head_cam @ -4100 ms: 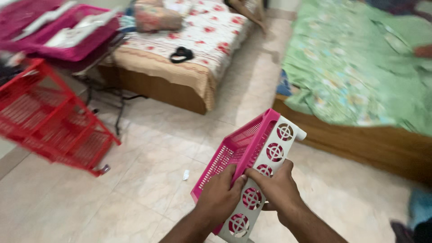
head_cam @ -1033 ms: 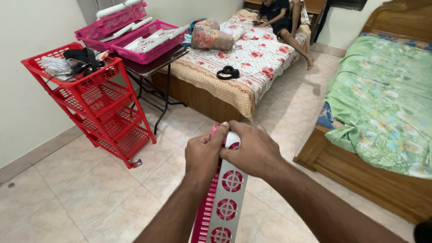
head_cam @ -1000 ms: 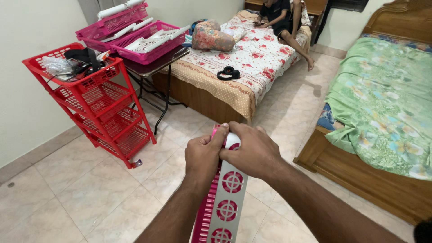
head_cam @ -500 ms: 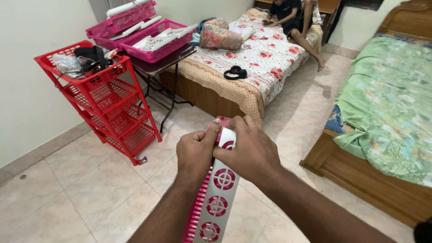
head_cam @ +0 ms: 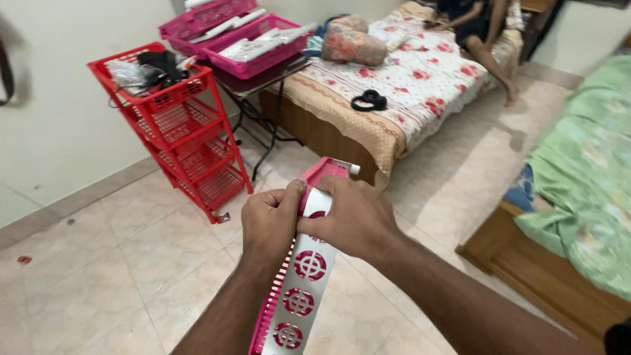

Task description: The person removes items from a pink plastic basket, then inserts white decorative plastic panels into the basket's side slots. The person repeatedly fits and adjusts the panels to secure them in place.

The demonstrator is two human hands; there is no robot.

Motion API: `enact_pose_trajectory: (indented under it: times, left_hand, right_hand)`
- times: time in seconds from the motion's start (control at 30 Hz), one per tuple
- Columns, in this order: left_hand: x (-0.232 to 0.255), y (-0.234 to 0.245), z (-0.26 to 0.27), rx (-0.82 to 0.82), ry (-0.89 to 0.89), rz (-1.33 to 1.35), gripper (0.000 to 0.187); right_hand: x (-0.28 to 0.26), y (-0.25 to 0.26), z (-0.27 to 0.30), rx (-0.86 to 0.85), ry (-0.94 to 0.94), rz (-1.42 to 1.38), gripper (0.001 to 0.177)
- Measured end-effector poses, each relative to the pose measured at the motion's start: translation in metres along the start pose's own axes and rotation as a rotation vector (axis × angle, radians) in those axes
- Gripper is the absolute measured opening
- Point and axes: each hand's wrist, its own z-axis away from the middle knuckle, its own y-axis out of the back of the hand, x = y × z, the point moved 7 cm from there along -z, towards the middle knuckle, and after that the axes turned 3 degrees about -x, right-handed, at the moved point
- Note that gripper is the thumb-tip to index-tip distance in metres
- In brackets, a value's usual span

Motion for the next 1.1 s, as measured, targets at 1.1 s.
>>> enact_pose_trajectory:
  times: [1.1]
  left_hand:
    - [-0.043, 0.060, -0.273, 0.346, 0.405, -0.034, 0.050]
  right_hand:
    - [-0.039, -0.085, -0.358, -0.466, 0.278, -0.130, 0.044]
